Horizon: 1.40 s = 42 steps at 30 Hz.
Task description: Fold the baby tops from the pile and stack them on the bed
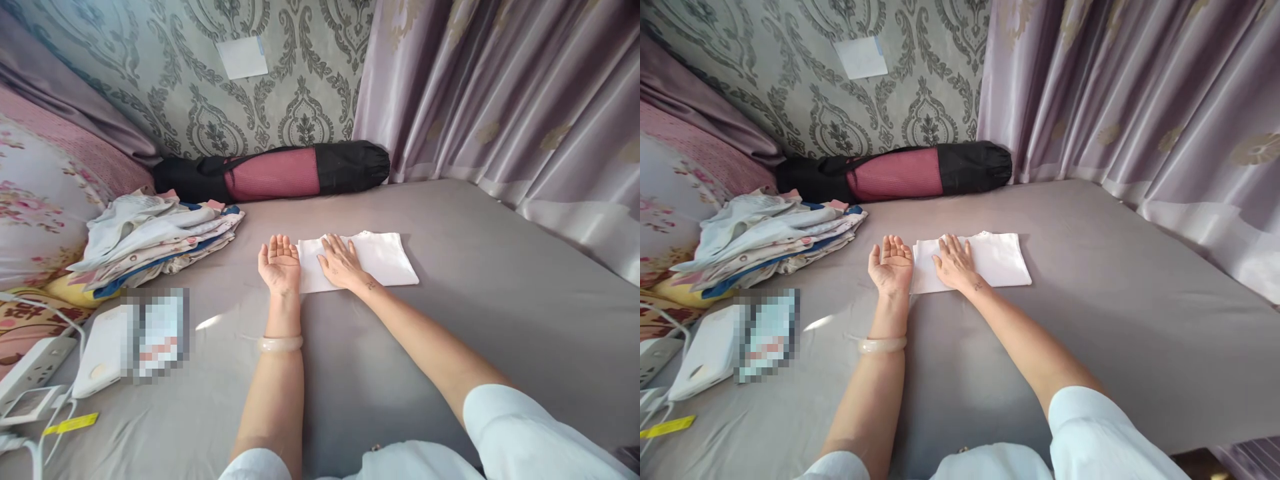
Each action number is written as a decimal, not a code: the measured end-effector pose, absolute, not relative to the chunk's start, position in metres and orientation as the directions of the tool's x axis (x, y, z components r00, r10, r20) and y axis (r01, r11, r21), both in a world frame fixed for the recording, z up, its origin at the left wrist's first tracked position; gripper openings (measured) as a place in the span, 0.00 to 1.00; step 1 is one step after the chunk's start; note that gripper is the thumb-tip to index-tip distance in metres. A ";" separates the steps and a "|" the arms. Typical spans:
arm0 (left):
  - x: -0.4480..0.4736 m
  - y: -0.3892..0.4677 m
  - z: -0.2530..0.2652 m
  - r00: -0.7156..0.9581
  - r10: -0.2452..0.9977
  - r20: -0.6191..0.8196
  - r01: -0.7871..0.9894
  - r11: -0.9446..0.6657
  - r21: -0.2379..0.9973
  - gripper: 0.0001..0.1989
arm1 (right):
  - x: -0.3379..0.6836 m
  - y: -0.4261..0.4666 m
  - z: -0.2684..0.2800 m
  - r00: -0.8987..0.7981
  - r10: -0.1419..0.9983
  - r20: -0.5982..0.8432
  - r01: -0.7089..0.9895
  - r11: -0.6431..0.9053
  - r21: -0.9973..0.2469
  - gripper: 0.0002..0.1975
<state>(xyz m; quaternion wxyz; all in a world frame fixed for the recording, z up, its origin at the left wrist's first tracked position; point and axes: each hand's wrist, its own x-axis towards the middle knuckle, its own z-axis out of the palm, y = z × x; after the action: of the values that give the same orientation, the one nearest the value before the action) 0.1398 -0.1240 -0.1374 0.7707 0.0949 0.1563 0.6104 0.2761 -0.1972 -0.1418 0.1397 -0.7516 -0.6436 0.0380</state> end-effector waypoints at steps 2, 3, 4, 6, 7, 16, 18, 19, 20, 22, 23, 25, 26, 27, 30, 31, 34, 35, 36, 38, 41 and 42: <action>0.142 -0.126 -0.134 0.221 0.964 -0.148 -0.904 0.259 0.339 0.14 | 0.281 -0.198 -0.148 0.186 0.974 0.130 0.956 -0.149 -0.254 0.30; 0.142 -0.126 -0.133 0.228 0.961 -0.158 -0.898 0.270 0.348 0.14 | 0.282 -0.198 -0.151 0.189 0.972 0.140 0.956 -0.150 -0.252 0.30; 0.143 -0.127 -0.132 0.236 0.958 -0.165 -0.887 0.281 0.366 0.14 | 0.282 -0.198 -0.154 0.192 0.969 0.154 0.957 -0.150 -0.250 0.30; 0.146 -0.128 -0.131 0.254 0.953 -0.166 -0.857 0.301 0.419 0.14 | 0.280 -0.199 -0.156 0.198 0.963 0.185 0.958 -0.150 -0.246 0.29; 0.147 -0.129 -0.130 0.262 0.951 -0.163 -0.840 0.308 0.447 0.13 | 0.279 -0.199 -0.156 0.199 0.961 0.194 0.958 -0.149 -0.245 0.29; 0.167 -0.138 -0.130 0.274 0.949 -0.156 -0.640 0.301 0.707 0.11 | 0.297 -0.210 -0.140 0.121 0.989 0.090 0.935 -0.083 -0.345 0.30; 0.172 -0.141 -0.133 0.240 0.962 -0.130 -0.507 0.239 0.828 0.11 | 0.306 -0.216 -0.140 0.141 0.984 0.112 0.941 -0.098 -0.325 0.30; 0.174 -0.142 -0.136 0.229 0.968 -0.097 -0.411 0.187 0.892 0.11 | 0.311 -0.219 -0.140 0.160 0.979 0.125 0.945 -0.116 -0.306 0.30; 0.176 -0.143 -0.138 0.227 0.973 -0.050 -0.298 0.118 0.947 0.11 | 0.315 -0.221 -0.142 0.175 0.976 0.132 0.949 -0.132 -0.287 0.29; 0.180 -0.146 -0.144 0.247 0.967 0.063 -0.053 -0.051 0.997 0.11 | 0.320 -0.225 -0.146 0.196 0.971 0.139 0.953 -0.155 -0.259 0.29; 0.181 -0.147 -0.147 0.269 0.957 0.112 0.063 -0.133 0.989 0.10 | 0.321 -0.226 -0.148 0.199 0.969 0.145 0.955 -0.159 -0.249 0.29; 0.183 -0.147 -0.152 0.331 0.925 0.186 0.261 -0.279 0.924 0.11 | 0.321 -0.227 -0.153 0.198 0.965 0.171 0.960 -0.156 -0.232 0.29; 0.184 -0.148 -0.155 0.370 0.904 0.214 0.342 -0.346 0.874 0.12 | 0.320 -0.227 -0.154 0.196 0.963 0.187 0.962 -0.153 -0.224 0.28; 0.185 -0.148 -0.157 0.410 0.881 0.237 0.416 -0.412 0.811 0.14 | 0.319 -0.227 -0.156 0.197 0.960 0.200 0.964 -0.152 -0.218 0.28; 0.187 -0.150 -0.160 0.511 0.814 0.277 0.577 -0.564 0.591 0.17 | 0.318 -0.225 -0.156 0.208 0.956 0.208 0.963 -0.162 -0.216 0.27; 0.187 -0.152 -0.160 0.529 0.802 0.276 0.614 -0.587 0.528 0.18 | 0.319 -0.225 -0.156 0.207 0.957 0.205 0.962 -0.162 -0.218 0.27; 0.189 -0.157 -0.159 0.554 0.797 0.240 0.693 -0.601 0.398 0.20 | 0.324 -0.226 -0.151 0.158 0.972 0.172 0.967 -0.117 -0.227 0.26; 0.190 -0.159 -0.159 0.555 0.801 0.225 0.713 -0.597 0.368 0.21 | 0.328 -0.227 -0.149 0.140 0.978 0.157 0.968 -0.102 -0.230 0.26; 0.190 -0.161 -0.158 0.557 0.804 0.206 0.729 -0.593 0.341 0.23 | 0.332 -0.229 -0.147 0.134 0.980 0.146 0.969 -0.099 -0.228 0.26; 0.192 -0.164 -0.158 0.562 0.808 0.176 0.753 -0.588 0.294 0.26 | 0.342 -0.235 -0.144 0.177 0.973 0.147 0.967 -0.144 -0.211 0.27; 0.193 -0.167 -0.155 0.572 0.805 0.156 0.775 -0.593 0.220 0.29 | 0.357 -0.245 -0.145 0.320 0.930 0.179 0.942 -0.293 -0.164 0.28; 0.194 -0.168 -0.154 0.572 0.806 0.151 0.782 -0.592 0.196 0.31 | 0.361 -0.247 -0.147 0.358 0.917 0.175 0.930 -0.334 -0.154 0.29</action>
<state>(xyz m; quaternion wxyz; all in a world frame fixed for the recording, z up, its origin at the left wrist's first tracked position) 0.1937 -0.1678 -0.1545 0.0540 0.8850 0.4485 0.1125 0.3605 -0.2469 -0.1466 0.1140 -0.8162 -0.5657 -0.0282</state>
